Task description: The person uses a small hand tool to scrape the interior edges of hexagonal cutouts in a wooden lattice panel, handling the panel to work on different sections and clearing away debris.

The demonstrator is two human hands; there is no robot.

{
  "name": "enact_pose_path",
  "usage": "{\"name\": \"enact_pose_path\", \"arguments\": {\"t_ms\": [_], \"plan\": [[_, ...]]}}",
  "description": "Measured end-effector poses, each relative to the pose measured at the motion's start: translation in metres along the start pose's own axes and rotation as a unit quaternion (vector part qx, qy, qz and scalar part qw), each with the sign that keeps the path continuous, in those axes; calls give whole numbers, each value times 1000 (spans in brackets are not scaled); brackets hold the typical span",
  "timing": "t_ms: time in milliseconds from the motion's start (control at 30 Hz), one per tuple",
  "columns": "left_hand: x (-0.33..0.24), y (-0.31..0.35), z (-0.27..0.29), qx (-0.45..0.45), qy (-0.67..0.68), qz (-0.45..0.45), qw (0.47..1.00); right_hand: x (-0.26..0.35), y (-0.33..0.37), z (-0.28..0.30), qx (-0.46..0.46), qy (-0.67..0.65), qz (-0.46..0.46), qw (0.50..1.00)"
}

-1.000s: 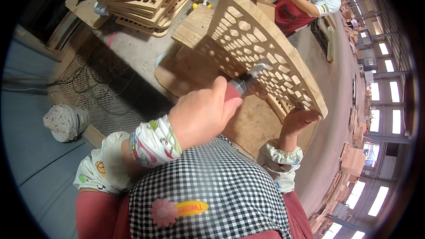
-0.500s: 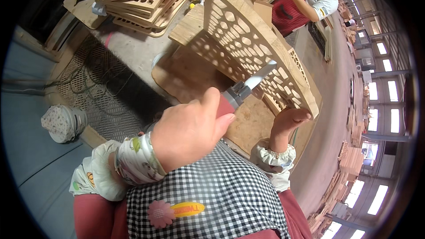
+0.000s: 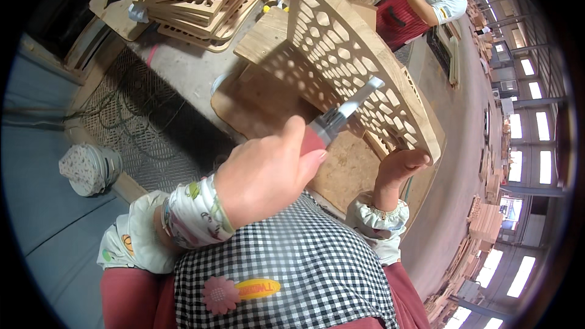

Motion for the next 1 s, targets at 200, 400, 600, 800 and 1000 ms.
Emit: {"name": "enact_pose_path", "arguments": {"t_ms": [200,400,600,800,1000], "plan": [[12,-6,1,10,123,-33,992,20,-10,-7,13,-4,-2,1000],[19,23,23,126,232,75,962,6,-8,-2,1,5,-29,1000],[6,3,22,68,186,40,979,6,-8,-5,-11,-16,-10,1000],[19,5,9,17,81,-27,996,-5,-13,-1,13,-24,-11,1000],[18,29,32,27,92,13,995,-1,-7,-3,-5,-51,-43,998]]}}
Point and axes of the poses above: each hand's wrist, its own y-axis away from the middle knuckle, its own z-axis out of the back of the hand, x = y × z, the point moved 3 cm from there along -y, towards the middle knuckle, and after that the axes turned 10 degrees about y, right-handed, at the moved point
